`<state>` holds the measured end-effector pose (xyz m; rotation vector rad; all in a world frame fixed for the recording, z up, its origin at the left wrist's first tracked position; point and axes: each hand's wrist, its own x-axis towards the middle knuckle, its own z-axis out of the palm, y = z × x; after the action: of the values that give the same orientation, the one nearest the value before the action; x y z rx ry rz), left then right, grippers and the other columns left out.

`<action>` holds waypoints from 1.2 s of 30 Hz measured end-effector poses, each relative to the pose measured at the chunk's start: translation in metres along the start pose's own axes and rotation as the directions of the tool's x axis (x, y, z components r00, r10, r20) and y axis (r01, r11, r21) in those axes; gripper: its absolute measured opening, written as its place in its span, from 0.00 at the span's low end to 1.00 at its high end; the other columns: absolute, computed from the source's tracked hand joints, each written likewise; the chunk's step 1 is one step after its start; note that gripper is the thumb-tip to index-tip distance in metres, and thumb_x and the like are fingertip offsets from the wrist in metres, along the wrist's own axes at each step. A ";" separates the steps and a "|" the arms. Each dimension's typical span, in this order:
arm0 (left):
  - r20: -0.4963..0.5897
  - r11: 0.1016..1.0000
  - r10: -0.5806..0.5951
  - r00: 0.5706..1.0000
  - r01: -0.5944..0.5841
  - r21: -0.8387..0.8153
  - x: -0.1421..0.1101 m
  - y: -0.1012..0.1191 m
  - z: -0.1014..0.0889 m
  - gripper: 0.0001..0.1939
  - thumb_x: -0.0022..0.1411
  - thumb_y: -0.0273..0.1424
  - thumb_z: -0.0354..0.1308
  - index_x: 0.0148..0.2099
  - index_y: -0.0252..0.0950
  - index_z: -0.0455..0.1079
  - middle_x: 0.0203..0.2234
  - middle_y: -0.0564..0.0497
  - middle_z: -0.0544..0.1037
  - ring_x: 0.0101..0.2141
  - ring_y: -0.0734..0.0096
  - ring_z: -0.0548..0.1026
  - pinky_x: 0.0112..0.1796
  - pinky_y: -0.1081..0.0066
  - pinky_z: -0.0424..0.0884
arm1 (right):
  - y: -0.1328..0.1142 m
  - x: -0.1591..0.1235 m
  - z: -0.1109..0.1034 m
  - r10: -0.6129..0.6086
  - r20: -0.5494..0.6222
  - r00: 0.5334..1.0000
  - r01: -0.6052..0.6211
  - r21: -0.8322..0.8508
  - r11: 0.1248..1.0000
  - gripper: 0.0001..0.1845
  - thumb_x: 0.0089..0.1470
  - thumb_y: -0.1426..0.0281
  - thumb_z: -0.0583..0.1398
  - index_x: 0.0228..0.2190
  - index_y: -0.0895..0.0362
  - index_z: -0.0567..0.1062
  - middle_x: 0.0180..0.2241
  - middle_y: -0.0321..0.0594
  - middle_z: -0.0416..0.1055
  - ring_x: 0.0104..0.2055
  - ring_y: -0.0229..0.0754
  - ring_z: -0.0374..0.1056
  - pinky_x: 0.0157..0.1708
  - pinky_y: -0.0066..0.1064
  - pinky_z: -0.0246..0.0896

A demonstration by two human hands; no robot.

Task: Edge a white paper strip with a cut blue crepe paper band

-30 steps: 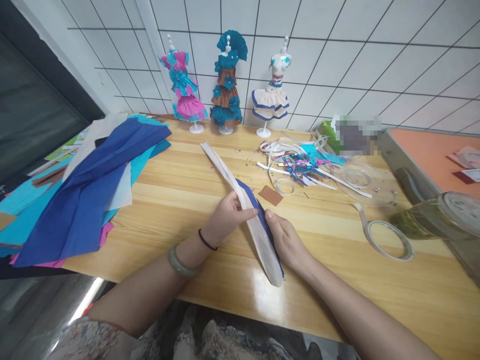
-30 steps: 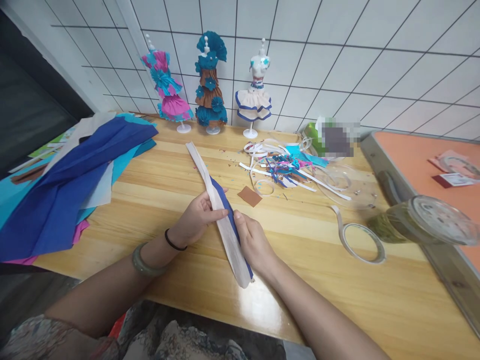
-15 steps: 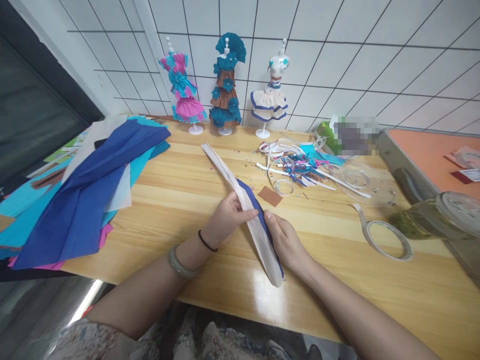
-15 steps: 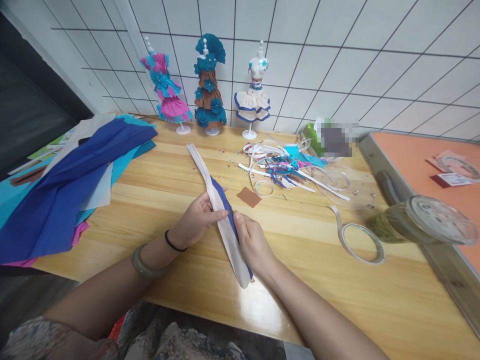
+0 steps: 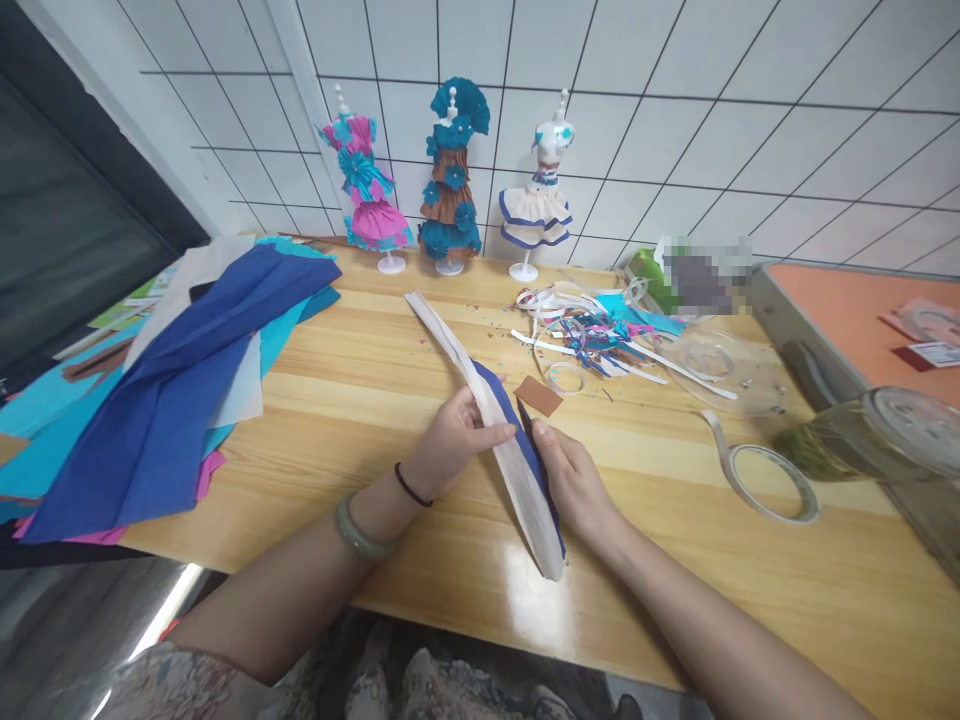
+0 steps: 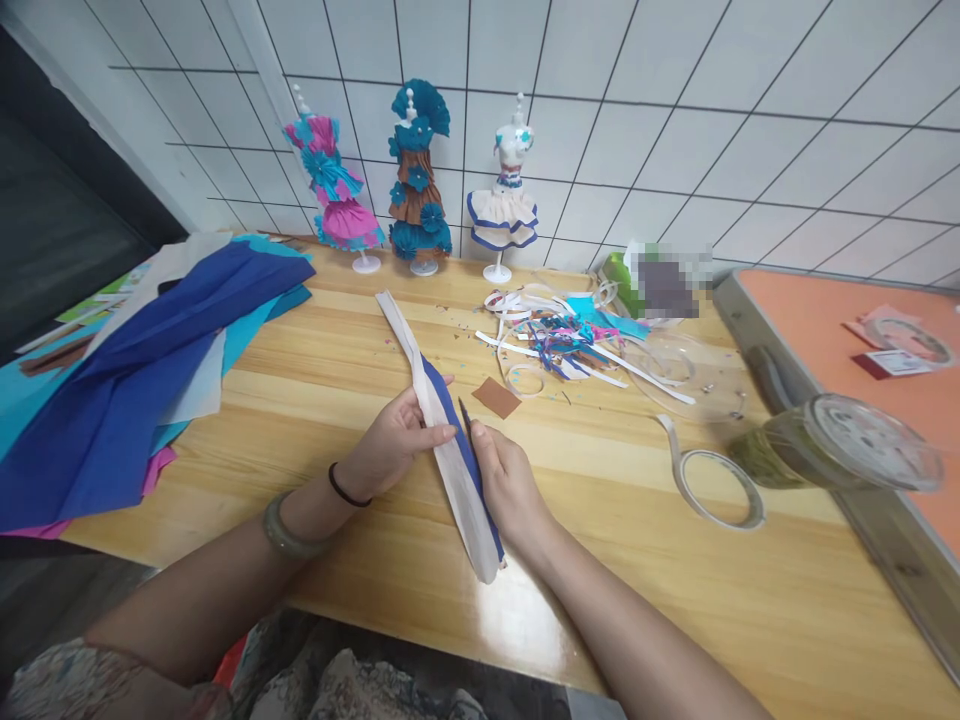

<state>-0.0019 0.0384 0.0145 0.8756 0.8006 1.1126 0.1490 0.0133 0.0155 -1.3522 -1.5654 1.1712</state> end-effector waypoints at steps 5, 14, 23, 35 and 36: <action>0.000 1.000 -0.005 1.000 0.005 0.010 0.002 0.000 -0.002 0.24 0.43 0.25 0.67 0.45 0.34 0.64 0.29 0.54 0.73 0.32 0.75 0.70 0.36 0.74 0.67 | -0.002 0.003 -0.003 0.041 0.017 0.999 -0.043 0.107 0.993 0.26 0.54 0.48 0.47 0.22 0.56 0.63 0.18 0.32 0.56 0.21 0.35 0.52 0.22 0.27 0.49; -0.109 0.981 -0.163 0.980 0.150 -0.123 0.004 0.009 -0.001 0.12 0.47 0.25 0.61 0.35 0.32 0.63 0.25 0.52 0.73 0.26 0.73 0.73 0.30 0.73 0.69 | -0.007 -0.003 0.000 0.050 0.189 0.981 -0.045 -0.028 0.999 0.16 0.48 0.57 0.57 0.23 0.57 0.64 0.21 0.32 0.58 0.26 0.35 0.54 0.27 0.27 0.51; -0.325 0.971 -0.232 0.917 0.202 -0.126 0.013 0.017 -0.019 0.07 0.55 0.22 0.52 0.35 0.35 0.55 0.22 0.51 0.73 0.22 0.65 0.75 0.25 0.65 0.72 | -0.012 -0.015 -0.001 -0.058 0.481 0.875 0.176 -0.204 0.963 0.11 0.51 0.64 0.56 0.22 0.57 0.63 0.22 0.32 0.59 0.26 0.34 0.55 0.27 0.26 0.51; -0.296 0.931 -0.153 0.943 0.037 -0.363 0.020 0.035 -0.042 0.06 0.58 0.23 0.48 0.34 0.29 0.66 0.28 0.41 0.77 0.31 0.65 0.77 0.34 0.69 0.73 | -0.010 -0.014 -0.003 -0.051 0.486 0.872 0.127 -0.125 0.984 0.14 0.51 0.61 0.57 0.22 0.57 0.63 0.22 0.32 0.57 0.27 0.35 0.54 0.27 0.26 0.51; -0.302 0.926 -0.143 0.942 0.020 -0.378 0.021 0.036 -0.045 0.06 0.58 0.23 0.48 0.34 0.29 0.67 0.29 0.41 0.77 0.31 0.65 0.77 0.35 0.68 0.73 | -0.011 -0.014 -0.004 -0.041 0.479 0.877 0.104 -0.105 0.989 0.14 0.51 0.61 0.57 0.22 0.57 0.63 0.22 0.32 0.57 0.27 0.35 0.54 0.27 0.26 0.51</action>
<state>-0.0506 0.0739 0.0246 0.3394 0.8507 1.2991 0.1518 -0.0002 0.0271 -1.1183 -2.0504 1.4539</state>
